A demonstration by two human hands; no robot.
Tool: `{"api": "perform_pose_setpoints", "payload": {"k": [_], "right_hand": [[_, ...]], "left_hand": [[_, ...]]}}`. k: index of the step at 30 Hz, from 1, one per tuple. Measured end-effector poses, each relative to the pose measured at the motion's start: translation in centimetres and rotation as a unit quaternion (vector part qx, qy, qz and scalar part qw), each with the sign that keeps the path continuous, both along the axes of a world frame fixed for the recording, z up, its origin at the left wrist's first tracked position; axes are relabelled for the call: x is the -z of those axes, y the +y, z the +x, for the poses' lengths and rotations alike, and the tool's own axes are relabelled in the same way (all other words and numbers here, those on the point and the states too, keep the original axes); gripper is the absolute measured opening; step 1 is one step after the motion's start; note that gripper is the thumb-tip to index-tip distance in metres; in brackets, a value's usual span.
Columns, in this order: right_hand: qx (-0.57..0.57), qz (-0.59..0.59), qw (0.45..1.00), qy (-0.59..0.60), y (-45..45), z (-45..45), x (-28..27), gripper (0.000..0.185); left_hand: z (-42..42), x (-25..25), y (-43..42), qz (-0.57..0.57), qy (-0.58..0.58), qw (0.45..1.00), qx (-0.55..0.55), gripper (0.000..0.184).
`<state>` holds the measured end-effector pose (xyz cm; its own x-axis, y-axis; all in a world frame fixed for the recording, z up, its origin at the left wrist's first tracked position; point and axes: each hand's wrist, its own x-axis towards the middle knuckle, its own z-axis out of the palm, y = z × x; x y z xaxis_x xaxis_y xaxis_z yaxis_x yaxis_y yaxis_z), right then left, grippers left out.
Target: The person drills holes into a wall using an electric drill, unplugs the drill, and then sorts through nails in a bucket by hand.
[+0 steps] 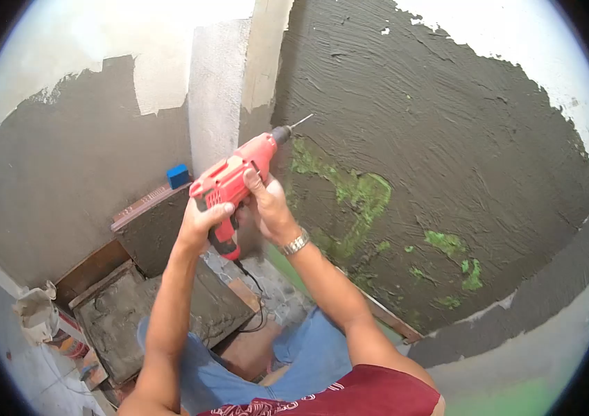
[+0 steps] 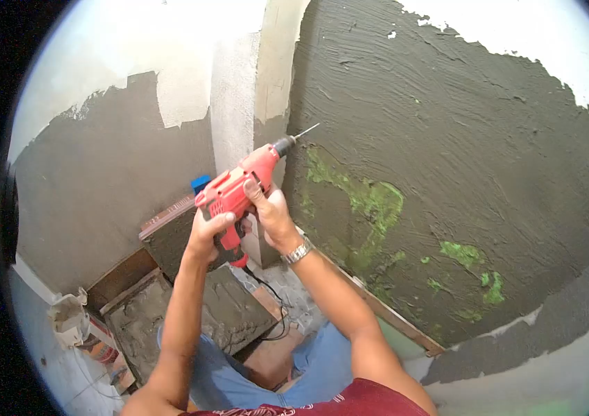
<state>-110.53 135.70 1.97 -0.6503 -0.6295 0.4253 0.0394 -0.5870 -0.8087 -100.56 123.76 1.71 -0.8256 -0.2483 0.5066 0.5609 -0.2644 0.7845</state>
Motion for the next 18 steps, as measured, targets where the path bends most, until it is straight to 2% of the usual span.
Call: {"api": "perform_pose_setpoints", "payload": {"k": [3,6,9,12,15,16,18], "right_hand": [[0.009,-0.014,1.000,-0.003,-1.4,0.2,0.9,0.064],[0.023,-0.051,0.998,-0.014,-2.6,-0.3,0.8,0.060],[0.055,-0.079,0.994,-0.049,-3.9,-0.8,0.8,0.058],[0.022,-0.050,0.998,-0.043,-3.9,-1.8,1.6,0.060],[0.028,-0.038,0.997,-0.056,-4.2,-2.2,3.0,0.064],[0.022,-0.002,0.998,-0.065,-3.5,-2.1,2.9,0.064],[0.034,-0.030,0.997,-0.068,-3.8,-2.2,3.0,0.064]], "left_hand": [[0.8,0.0,-1.0,0.004,-0.037,0.999,0.013,0.093],[-0.1,-0.4,-3.2,-0.065,-0.068,0.995,0.023,0.094],[-1.2,-0.9,-3.7,-0.045,-0.085,0.995,0.028,0.087],[-1.2,-0.6,-1.5,-0.032,-0.050,0.997,-0.044,0.080],[-1.5,1.4,-2.2,-0.023,-0.096,0.995,-0.034,0.074],[-1.9,1.6,-2.7,-0.035,-0.105,0.993,-0.026,0.071],[-2.3,1.3,-3.1,-0.061,-0.109,0.992,-0.018,0.067]]}}
